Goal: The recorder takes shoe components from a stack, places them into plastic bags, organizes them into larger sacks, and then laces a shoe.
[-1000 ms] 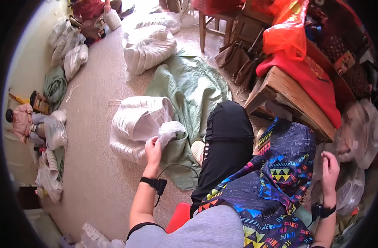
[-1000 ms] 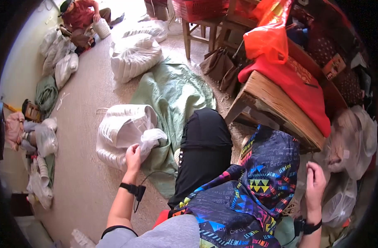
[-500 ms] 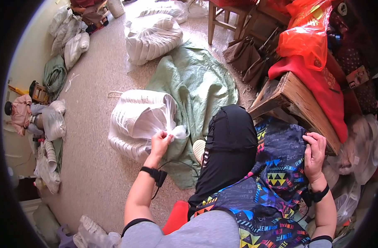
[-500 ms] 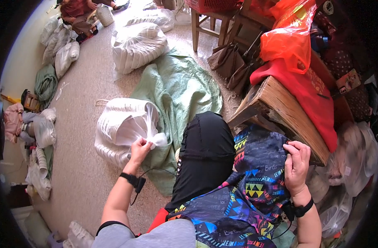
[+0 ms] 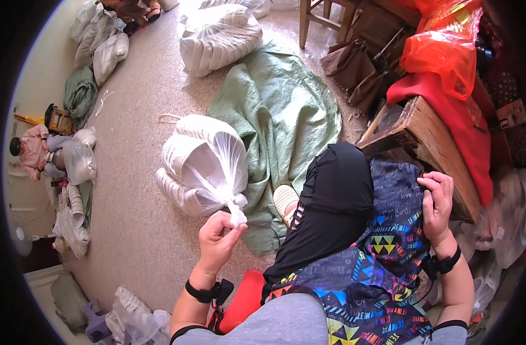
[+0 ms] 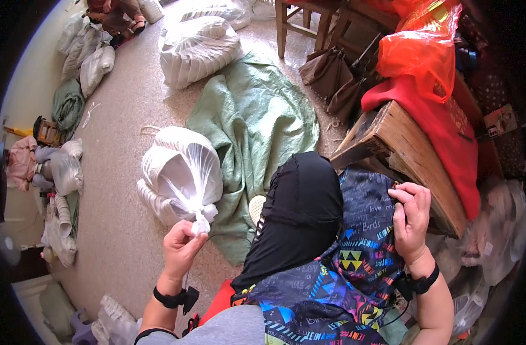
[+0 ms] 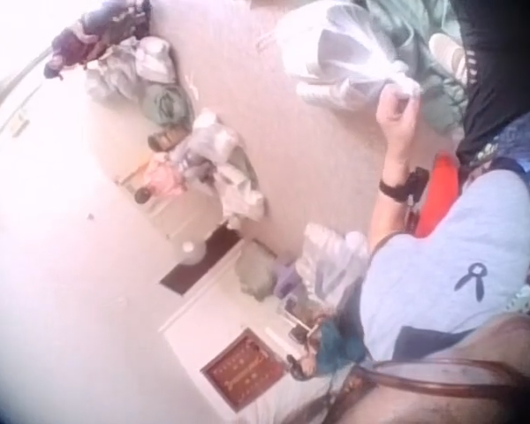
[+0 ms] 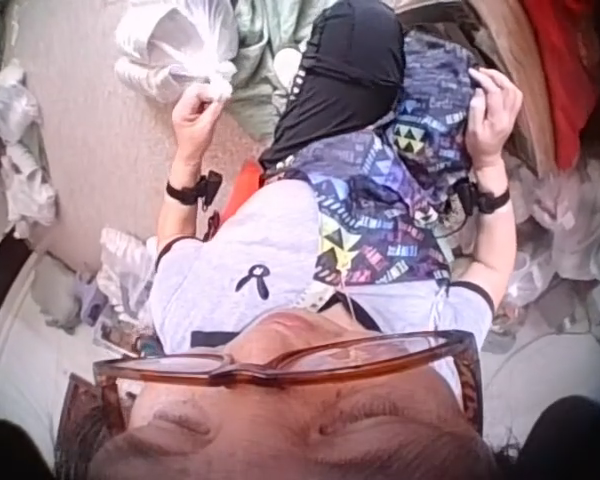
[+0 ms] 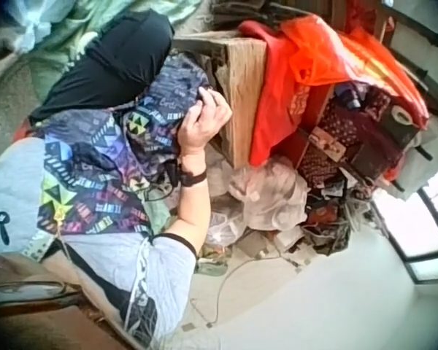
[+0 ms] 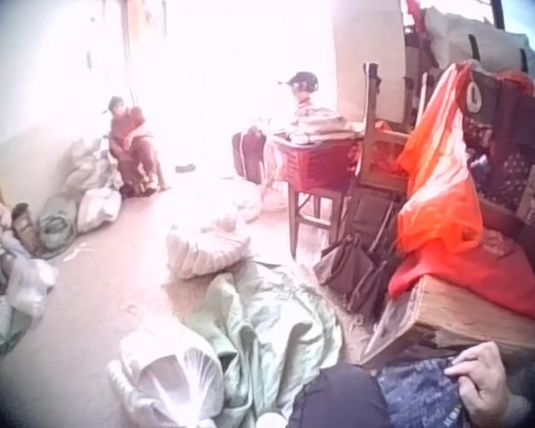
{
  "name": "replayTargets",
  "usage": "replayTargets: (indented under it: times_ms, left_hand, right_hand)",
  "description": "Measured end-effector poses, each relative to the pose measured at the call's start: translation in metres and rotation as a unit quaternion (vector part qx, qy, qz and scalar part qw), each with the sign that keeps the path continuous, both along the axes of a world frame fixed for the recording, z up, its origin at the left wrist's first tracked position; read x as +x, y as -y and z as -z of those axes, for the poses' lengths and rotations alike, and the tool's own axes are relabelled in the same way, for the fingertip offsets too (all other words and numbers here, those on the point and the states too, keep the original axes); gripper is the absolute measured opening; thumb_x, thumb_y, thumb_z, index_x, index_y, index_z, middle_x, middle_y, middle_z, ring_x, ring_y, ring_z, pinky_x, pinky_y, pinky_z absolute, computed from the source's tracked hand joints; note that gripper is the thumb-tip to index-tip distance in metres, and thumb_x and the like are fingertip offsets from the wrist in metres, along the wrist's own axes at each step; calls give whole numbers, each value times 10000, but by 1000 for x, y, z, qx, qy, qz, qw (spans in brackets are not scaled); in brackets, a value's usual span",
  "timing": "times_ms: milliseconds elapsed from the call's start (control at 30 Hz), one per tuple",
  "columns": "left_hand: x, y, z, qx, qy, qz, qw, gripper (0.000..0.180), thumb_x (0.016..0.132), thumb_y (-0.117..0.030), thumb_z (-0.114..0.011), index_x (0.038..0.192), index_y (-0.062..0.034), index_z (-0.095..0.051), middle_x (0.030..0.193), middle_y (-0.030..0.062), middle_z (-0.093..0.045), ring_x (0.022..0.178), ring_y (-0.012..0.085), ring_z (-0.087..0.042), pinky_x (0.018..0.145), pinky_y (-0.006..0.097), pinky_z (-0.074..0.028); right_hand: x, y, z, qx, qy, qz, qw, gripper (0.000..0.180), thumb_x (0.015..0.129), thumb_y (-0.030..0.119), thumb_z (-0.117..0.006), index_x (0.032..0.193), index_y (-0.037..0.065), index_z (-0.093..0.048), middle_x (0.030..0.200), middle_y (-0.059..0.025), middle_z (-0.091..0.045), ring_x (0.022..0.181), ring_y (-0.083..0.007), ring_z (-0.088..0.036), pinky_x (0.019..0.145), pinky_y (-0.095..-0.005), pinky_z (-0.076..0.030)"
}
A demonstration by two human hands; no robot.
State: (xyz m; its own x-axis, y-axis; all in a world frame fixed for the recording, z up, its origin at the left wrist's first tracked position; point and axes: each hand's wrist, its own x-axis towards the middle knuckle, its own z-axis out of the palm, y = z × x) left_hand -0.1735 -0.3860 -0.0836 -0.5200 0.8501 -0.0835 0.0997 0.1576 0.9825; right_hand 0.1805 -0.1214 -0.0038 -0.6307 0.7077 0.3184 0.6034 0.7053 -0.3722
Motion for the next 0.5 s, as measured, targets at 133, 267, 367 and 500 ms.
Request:
replayTargets:
  times_ms: [133,267,367,500]
  left_hand:
    - [1,14,-4,-21,49,-42,998,132,823,40,-660,774,-28,-558,825,25,-590,761,84,-545,683,228,-432]
    - [-24,8,10,-6,2,-65,998,94,884,-2,-596,816,-54,-556,842,29,-606,813,95,-558,742,237,-451]
    - [-25,5,39,6,9,-120,993,106,923,-64,-561,818,-64,-549,829,40,-609,825,108,-566,784,262,-459]
    - [-31,9,59,21,303,-207,930,213,959,-223,-529,811,-70,-528,785,43,-591,738,131,-564,732,275,-467]
  right_hand:
    - [-8,-5,0,-1,-1,-14,1000,253,777,-22,-503,995,38,-615,1013,-129,-546,965,-288,-500,890,-377,-393]
    - [-12,-3,-1,-4,3,-19,1000,259,776,-23,-503,999,39,-617,1017,-129,-547,969,-289,-500,896,-376,-389]
    - [-15,-7,1,-8,-2,-27,1000,262,776,-21,-504,1003,40,-620,1021,-129,-549,973,-287,-499,899,-375,-388]
    - [-16,-6,3,-6,-5,-29,1000,260,776,-21,-507,1000,40,-623,1022,-124,-551,977,-281,-500,903,-372,-389]
